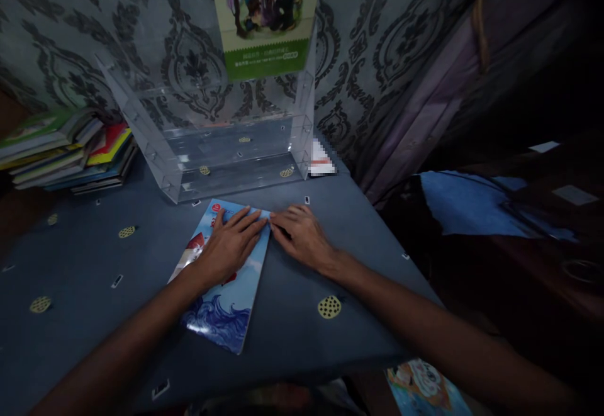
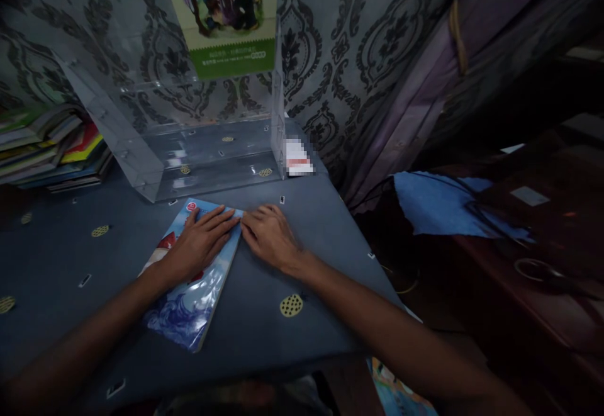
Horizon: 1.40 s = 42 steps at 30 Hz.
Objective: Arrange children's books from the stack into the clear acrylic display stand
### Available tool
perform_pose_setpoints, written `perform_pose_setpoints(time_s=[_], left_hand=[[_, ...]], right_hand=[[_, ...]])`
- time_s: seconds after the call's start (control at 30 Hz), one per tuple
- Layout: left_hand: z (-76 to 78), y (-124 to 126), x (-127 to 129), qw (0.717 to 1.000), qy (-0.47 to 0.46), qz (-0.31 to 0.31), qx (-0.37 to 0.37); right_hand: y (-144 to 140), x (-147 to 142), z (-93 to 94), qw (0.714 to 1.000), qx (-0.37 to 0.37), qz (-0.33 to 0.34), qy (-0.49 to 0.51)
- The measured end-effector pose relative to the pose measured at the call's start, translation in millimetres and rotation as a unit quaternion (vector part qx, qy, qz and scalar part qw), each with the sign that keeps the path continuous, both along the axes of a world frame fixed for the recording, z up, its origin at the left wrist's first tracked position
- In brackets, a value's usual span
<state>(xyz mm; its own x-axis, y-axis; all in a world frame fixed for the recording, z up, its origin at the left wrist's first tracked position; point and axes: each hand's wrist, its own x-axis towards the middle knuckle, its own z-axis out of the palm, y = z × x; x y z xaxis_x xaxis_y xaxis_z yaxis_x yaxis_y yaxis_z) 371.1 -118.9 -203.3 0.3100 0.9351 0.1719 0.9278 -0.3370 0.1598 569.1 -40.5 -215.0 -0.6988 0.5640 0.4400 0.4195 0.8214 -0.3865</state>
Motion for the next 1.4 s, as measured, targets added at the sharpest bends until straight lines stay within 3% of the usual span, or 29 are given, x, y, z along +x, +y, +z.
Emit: perform_pose_setpoints(time_s=[0.2,0.47,0.8,1.1,1.4], left_hand=[[-0.2,-0.2,0.0,1.000,0.002,0.001,0.005],[6.3,-1.2,1.7,1.000,0.007,0.001,-0.012],[28.6,-13.6,39.8,0.990,0.110,0.084,-0.030],[27.2,-28.1,41.1,0.985,0.160,0.052,0.032],[34.4,-27.5,49.6,0.979,0.194,0.058,0.024]], right_hand=[[3.6,0.4,0.2,1.000,-0.019,-0.001,0.015],[14.1,0.9,1.8,0.982,-0.164,-0.042,0.083],[17.4,1.5,4.7,0.976,-0.194,-0.032,0.095],[14.0,1.5,9.6,0.959,-0.253,0.000,0.127],[16.0,0.7,7.2,0.950,-0.260,0.007,0.174]])
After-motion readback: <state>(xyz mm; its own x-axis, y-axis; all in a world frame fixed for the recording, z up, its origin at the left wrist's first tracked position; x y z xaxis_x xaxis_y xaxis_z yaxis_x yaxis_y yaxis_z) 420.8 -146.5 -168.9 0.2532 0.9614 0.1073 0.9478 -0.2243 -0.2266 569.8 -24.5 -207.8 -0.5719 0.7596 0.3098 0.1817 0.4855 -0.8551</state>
